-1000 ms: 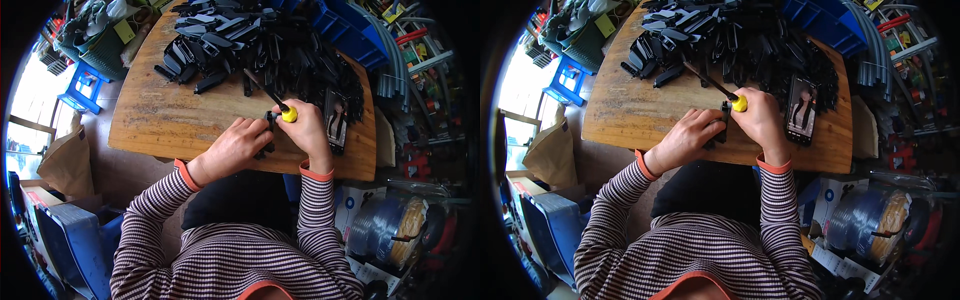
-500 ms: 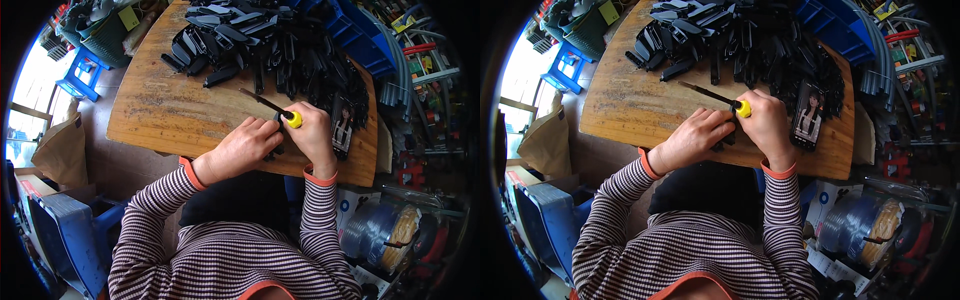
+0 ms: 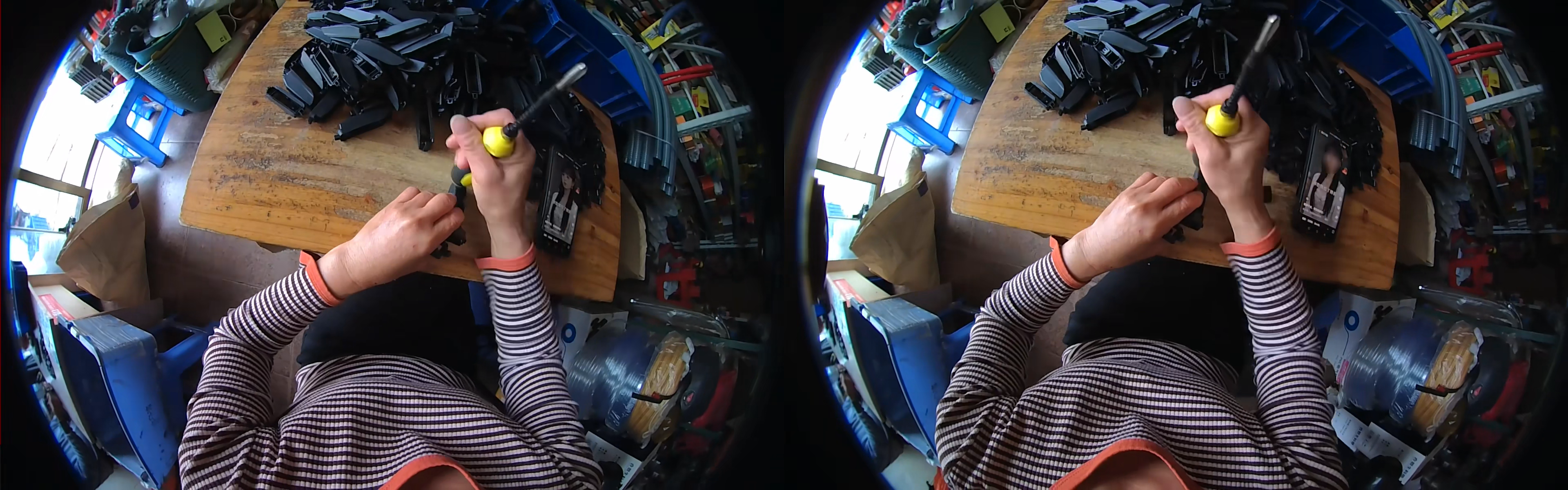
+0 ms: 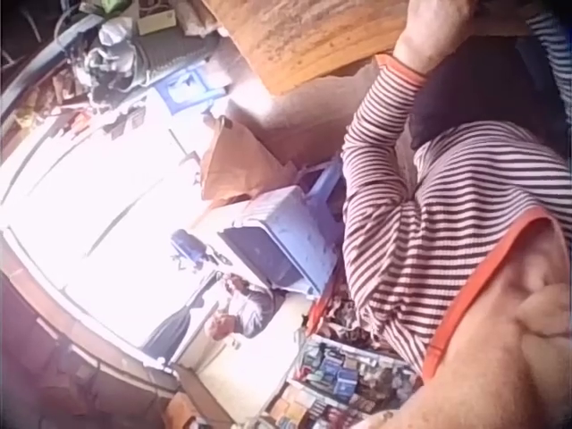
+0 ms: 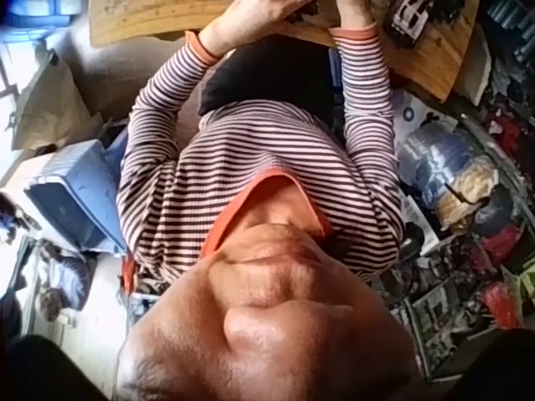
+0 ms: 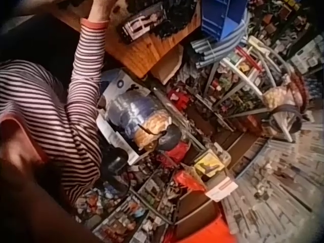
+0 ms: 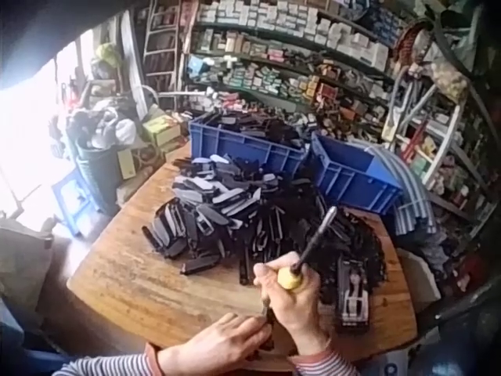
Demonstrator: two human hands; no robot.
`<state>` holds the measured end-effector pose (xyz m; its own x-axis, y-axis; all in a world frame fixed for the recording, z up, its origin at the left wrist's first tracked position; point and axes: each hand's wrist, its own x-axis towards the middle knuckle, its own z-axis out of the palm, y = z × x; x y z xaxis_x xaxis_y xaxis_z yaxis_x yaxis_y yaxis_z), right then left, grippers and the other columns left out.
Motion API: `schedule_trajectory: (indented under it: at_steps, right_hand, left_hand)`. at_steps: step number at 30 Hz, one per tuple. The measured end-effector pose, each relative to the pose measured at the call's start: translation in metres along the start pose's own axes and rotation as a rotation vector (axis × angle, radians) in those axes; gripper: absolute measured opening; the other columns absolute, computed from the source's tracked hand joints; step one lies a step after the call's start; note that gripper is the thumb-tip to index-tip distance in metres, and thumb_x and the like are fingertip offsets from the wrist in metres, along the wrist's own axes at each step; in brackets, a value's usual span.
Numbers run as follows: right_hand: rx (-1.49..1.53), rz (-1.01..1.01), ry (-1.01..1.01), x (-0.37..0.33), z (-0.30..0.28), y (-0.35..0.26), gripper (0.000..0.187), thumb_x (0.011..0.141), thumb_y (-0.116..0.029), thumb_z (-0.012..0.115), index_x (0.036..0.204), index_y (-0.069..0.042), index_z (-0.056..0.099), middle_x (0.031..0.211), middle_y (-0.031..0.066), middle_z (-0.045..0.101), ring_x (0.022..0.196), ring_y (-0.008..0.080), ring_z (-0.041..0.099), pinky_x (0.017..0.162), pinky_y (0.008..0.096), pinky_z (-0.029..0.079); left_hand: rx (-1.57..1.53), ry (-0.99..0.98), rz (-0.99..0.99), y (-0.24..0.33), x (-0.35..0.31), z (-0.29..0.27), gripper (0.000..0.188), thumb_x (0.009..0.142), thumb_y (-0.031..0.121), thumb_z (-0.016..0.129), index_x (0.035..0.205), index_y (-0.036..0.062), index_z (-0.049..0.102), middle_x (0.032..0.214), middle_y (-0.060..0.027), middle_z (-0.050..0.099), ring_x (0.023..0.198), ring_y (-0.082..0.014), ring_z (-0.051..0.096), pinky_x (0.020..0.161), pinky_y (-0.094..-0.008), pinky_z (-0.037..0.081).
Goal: Assembling small plastic components using a screwdriver at a workbench.
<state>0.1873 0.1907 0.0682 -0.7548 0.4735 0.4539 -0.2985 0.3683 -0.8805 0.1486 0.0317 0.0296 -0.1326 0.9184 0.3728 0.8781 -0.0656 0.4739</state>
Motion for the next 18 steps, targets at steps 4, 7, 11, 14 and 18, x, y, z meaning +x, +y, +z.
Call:
schedule_trajectory:
  at_steps: [4, 7, 11, 14, 18]
  right_hand:
    - [-0.017, 0.02, 0.155, -0.003, -0.015, -0.014, 0.013, 0.089, -0.014, 0.067, 0.089, -0.003, 0.062, 0.074, 0.005, 0.063, 0.059, 0.004, 0.053, 0.055, 0.0191, 0.043]
    - [-0.315, 0.076, 0.171, -0.017, -0.056, -0.026, 0.015, 0.087, -0.015, 0.069, 0.088, -0.001, 0.062, 0.073, 0.0061, 0.064, 0.059, 0.0079, 0.055, 0.055, 0.0226, 0.044]
    - [-0.998, 0.149, -0.101, -0.041, -0.073, -0.023, 0.014, 0.08, -0.01, 0.07, 0.086, 0.001, 0.062, 0.08, 0.0147, 0.065, 0.067, 0.0255, 0.062, 0.062, 0.0351, 0.049]
    - [-1.209, 0.146, -0.21, -0.055, -0.072, -0.017, 0.013, 0.076, -0.004, 0.068, 0.085, 0.002, 0.062, 0.088, 0.0199, 0.065, 0.076, 0.0366, 0.064, 0.068, 0.0425, 0.052]
    - [-1.209, 0.204, -0.243, -0.057, -0.067, -0.012, 0.013, 0.075, -0.004, 0.067, 0.086, 0.002, 0.062, 0.088, 0.0199, 0.064, 0.08, 0.0387, 0.063, 0.07, 0.0439, 0.051]
  left_hand:
    - [0.095, 0.13, 0.064, -0.004, -0.004, 0.0, 0.041, 0.067, 0.019, 0.074, 0.102, 0.0049, 0.058, 0.117, -0.0091, 0.055, 0.102, -0.0231, 0.056, 0.085, -0.0309, 0.045]
    - [0.107, 0.11, 0.194, -0.003, 0.012, -0.014, 0.046, 0.067, 0.012, 0.072, 0.11, 0.0042, 0.059, 0.123, -0.0105, 0.055, 0.106, -0.0253, 0.055, 0.088, -0.0331, 0.045]
    - [0.161, -0.075, 0.288, -0.02, 0.032, -0.013, 0.043, 0.069, 0.007, 0.069, 0.112, 0.0043, 0.062, 0.124, -0.0101, 0.056, 0.111, -0.0262, 0.053, 0.09, -0.0339, 0.045]
    - [0.209, -0.227, 0.236, -0.021, 0.04, -0.021, 0.038, 0.071, 0.005, 0.067, 0.109, 0.0052, 0.063, 0.121, -0.0097, 0.057, 0.113, -0.0261, 0.052, 0.09, -0.0338, 0.045]
    - [0.256, -0.263, 0.023, -0.028, 0.036, -0.036, 0.032, 0.073, 0.003, 0.064, 0.105, 0.0064, 0.064, 0.115, -0.0097, 0.058, 0.113, -0.0256, 0.052, 0.092, -0.0339, 0.044]
